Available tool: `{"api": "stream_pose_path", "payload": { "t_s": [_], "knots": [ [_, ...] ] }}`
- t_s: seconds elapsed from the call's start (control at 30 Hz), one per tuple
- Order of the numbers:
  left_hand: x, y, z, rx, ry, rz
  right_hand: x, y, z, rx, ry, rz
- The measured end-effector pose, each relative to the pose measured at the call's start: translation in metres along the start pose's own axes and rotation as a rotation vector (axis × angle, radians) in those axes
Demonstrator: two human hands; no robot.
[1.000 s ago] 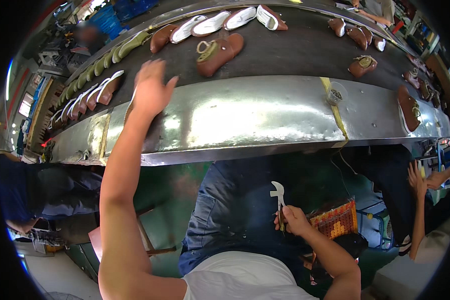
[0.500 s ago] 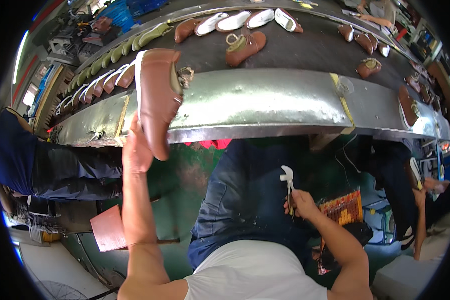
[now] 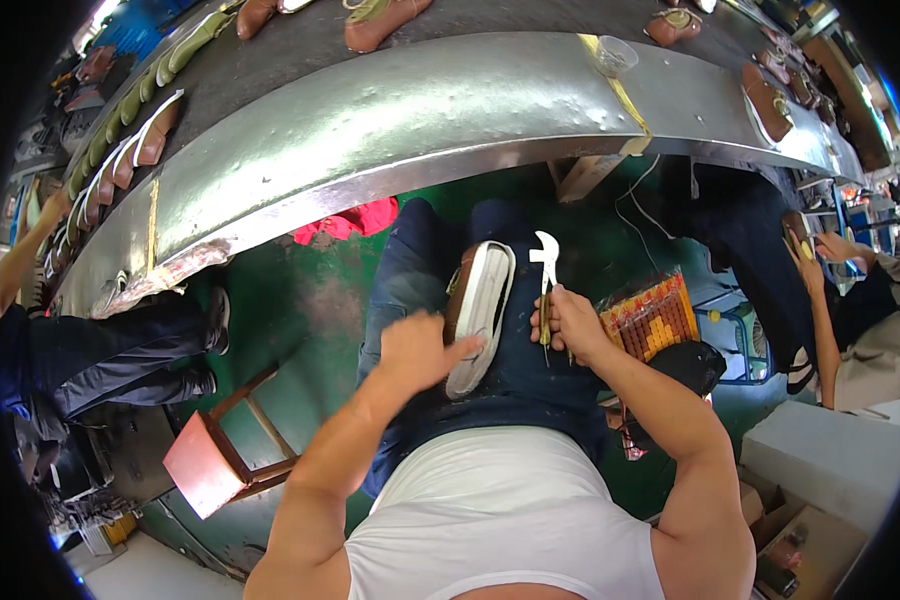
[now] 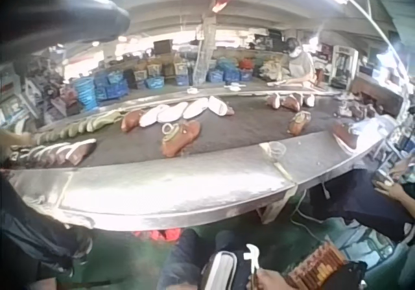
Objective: The recorder is manually lasting shoes using pincers to pull the upper material over the last and insole.
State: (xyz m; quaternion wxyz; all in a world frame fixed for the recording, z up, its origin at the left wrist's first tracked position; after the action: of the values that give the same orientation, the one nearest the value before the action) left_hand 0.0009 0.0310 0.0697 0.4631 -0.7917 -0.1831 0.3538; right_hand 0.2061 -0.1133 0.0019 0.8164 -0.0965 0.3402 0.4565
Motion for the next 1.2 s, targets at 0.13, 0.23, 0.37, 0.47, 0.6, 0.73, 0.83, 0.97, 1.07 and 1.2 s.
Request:
{"api": "stream_pose_path", "payload": {
  "t_s": [0.13,0.23,0.37,0.47,0.6,0.73,0.83,0.97,1.07,1.2],
  "knots": [
    [0.097,0.023,0.012,-0.629,0.050,-0.284,-0.011,0.007,0.010,-0.125,-0.047,0.011],
    [0.125,0.032,0.022,-1.225,-0.144,0.102,-0.025,0.010,0.025,-0.425,-0.233,0.115],
    [0.086,0.014,0.020,-1.321,0.099,-0.189,-0.059,0.026,0.044,-0.663,-0.282,0.113],
    [0.053,0.000,0.017,-1.544,0.290,-0.135,-0.067,0.045,0.058,-0.635,-0.458,0.244],
    [0.036,-0.006,0.035,-1.027,0.380,-0.406,-0.063,0.055,0.059,-0.580,-0.222,0.396],
    [0.022,-0.014,0.030,-1.097,0.448,-0.256,-0.060,0.061,0.068,-0.465,-0.088,0.510],
    [0.015,-0.020,0.030,-1.187,0.380,-0.224,-0.064,0.070,0.072,-0.382,-0.013,0.513],
    [0.014,-0.022,0.040,-0.887,0.367,-0.386,-0.052,0.074,0.072,-0.519,0.016,0.460],
    [0.018,-0.019,0.046,-0.872,0.356,-0.452,-0.033,0.077,0.042,-0.652,-0.300,0.347],
    [0.024,-0.011,0.059,-0.935,0.365,-0.475,-0.014,0.094,0.008,-0.659,-0.567,0.170]
  ]
}}
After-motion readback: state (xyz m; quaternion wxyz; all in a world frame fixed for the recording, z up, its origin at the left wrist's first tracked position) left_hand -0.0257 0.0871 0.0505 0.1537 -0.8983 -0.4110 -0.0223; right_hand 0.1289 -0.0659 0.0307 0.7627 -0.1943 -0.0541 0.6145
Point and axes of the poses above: each hand's wrist, its own x-axis towards the middle knuckle, its own y-axis out of the palm, z = x × y, the point moved 3 cm from there along x, towards the middle knuckle, and after that the axes turned 5 degrees about -z, right-handed, at the moved point
